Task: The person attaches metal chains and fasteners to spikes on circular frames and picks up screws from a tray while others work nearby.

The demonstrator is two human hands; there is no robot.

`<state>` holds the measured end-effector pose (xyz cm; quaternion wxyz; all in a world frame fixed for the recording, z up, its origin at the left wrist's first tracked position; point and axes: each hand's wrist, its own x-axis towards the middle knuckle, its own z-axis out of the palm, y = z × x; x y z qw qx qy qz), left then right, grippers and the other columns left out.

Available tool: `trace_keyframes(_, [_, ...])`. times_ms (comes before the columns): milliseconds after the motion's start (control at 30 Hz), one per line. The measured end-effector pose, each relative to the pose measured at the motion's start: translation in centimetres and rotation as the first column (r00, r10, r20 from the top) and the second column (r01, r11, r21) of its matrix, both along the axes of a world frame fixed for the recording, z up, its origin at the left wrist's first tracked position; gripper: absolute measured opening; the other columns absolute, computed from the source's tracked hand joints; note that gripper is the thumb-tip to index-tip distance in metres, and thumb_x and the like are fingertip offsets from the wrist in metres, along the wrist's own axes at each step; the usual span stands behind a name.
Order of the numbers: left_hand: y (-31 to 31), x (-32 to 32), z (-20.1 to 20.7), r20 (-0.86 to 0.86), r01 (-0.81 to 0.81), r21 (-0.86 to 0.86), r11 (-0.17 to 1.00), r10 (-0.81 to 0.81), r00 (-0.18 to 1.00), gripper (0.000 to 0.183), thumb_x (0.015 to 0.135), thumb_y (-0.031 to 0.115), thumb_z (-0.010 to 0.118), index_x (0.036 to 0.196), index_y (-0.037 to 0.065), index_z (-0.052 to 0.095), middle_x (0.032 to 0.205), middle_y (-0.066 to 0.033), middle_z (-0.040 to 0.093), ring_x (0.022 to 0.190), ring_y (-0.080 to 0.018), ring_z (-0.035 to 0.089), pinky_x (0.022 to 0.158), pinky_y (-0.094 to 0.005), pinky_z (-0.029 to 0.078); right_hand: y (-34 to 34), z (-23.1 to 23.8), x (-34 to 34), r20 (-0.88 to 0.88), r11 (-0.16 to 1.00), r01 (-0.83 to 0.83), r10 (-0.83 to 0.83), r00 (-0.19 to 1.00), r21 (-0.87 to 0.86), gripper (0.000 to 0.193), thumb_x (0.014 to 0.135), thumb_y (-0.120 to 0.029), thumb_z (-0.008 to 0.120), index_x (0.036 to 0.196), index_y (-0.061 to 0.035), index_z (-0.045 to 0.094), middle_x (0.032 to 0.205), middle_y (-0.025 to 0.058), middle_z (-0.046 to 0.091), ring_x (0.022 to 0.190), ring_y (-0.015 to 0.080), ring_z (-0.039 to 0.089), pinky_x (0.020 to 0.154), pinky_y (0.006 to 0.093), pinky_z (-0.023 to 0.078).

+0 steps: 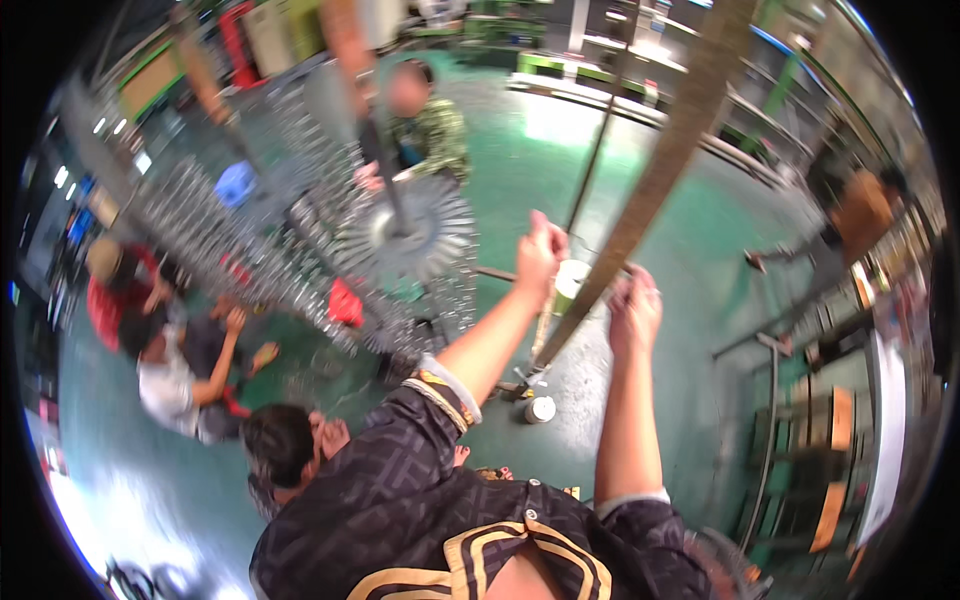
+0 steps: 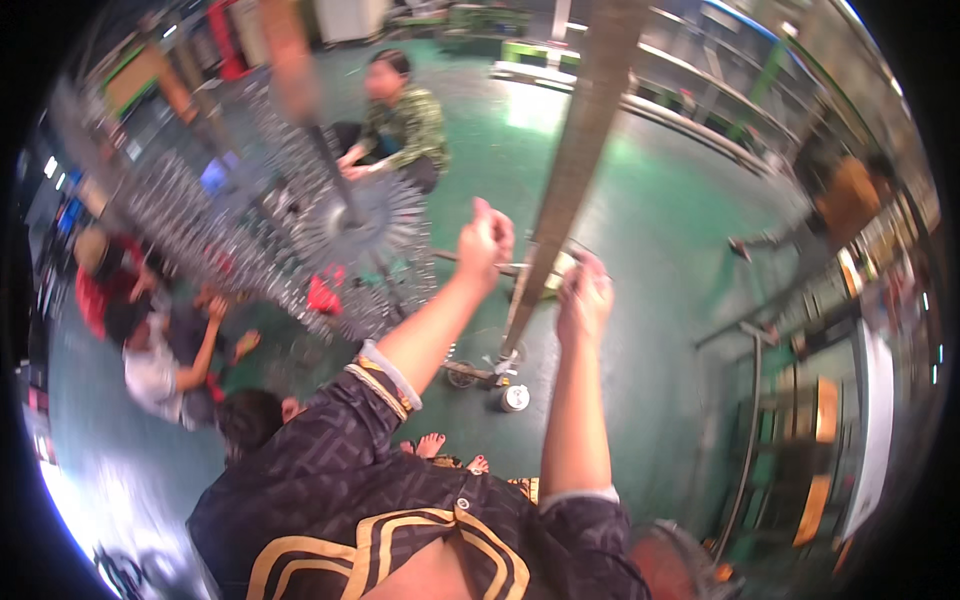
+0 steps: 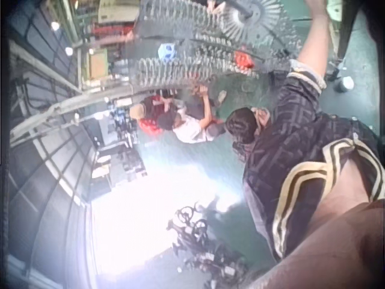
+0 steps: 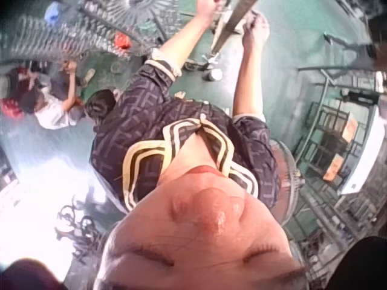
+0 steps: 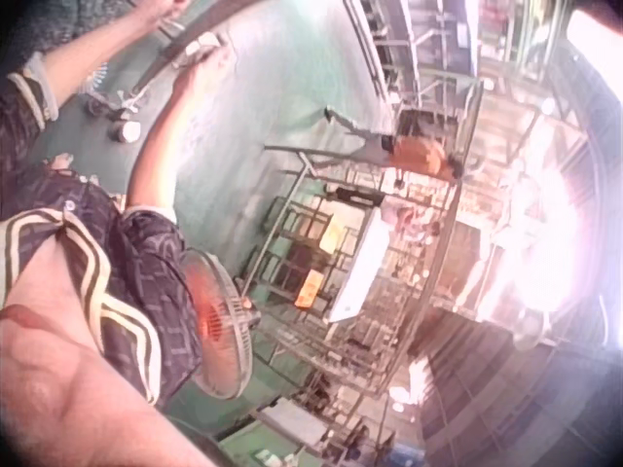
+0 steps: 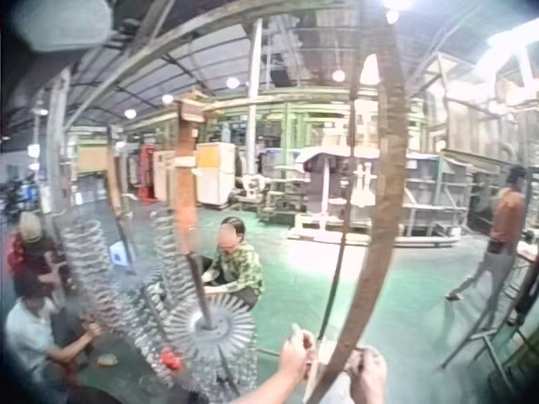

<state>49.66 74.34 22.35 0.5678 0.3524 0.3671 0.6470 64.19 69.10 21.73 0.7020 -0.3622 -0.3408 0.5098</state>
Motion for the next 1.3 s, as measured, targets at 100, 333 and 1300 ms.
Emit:
trace_keyframes(100, [-3.6, -0.1, -0.7, -0.335, -0.041, 0.190, 0.981, 0.103, 0.937, 0.060, 0.096, 0.044, 0.025, 0.062, 0.002, 0.053, 0.051, -0.0032, 0.047, 0.053, -0.0139, 0.045, 0.055, -0.0295, 0.037, -3.9, 1.8, -0.3, 0.265, 0.997, 0.075, -0.069, 0.962, -0.013, 0.019, 0.094, -0.022, 0.045, 0.086, -0.0058, 0.050, 0.058, -0.0054, 0.037, 0.046, 0.0025, 0.030, 0.040, 0.0195, 0.023])
trace_keyframes(333, [-8.7, -2.4, -0.3, -0.663, 0.093, 0.448, 0.889, 0.261, 0.702, 0.026, 0.087, 0.024, 0.049, 0.079, 0.001, 0.060, 0.076, -0.0132, 0.054, 0.077, -0.0313, 0.054, 0.068, -0.0387, 0.043, -7.3, 2.2, -2.4, 0.669, 0.960, -0.140, -0.060, 0.741, 0.242, 0.024, 0.086, 0.001, 0.050, 0.110, 0.0007, 0.045, 0.090, 0.0083, 0.055, 0.079, 0.0119, 0.052, 0.072, 0.0229, 0.043])
trace_keyframes(1300, [-10.6, -3.2, 3.0, -0.653, 0.234, 0.506, 0.830, 0.191, 0.733, 0.013, 0.072, 0.014, 0.063, 0.083, 0.006, 0.064, 0.082, -0.0071, 0.059, 0.077, -0.0265, 0.059, 0.068, -0.0369, 0.045, -5.6, 5.2, -0.9, 0.857, 0.973, -0.175, 0.216, 0.468, -0.149, 0.031, 0.091, -0.022, 0.049, 0.074, 0.0019, 0.058, 0.059, -0.0028, 0.042, 0.058, 0.0067, 0.033, 0.051, 0.0232, 0.025])
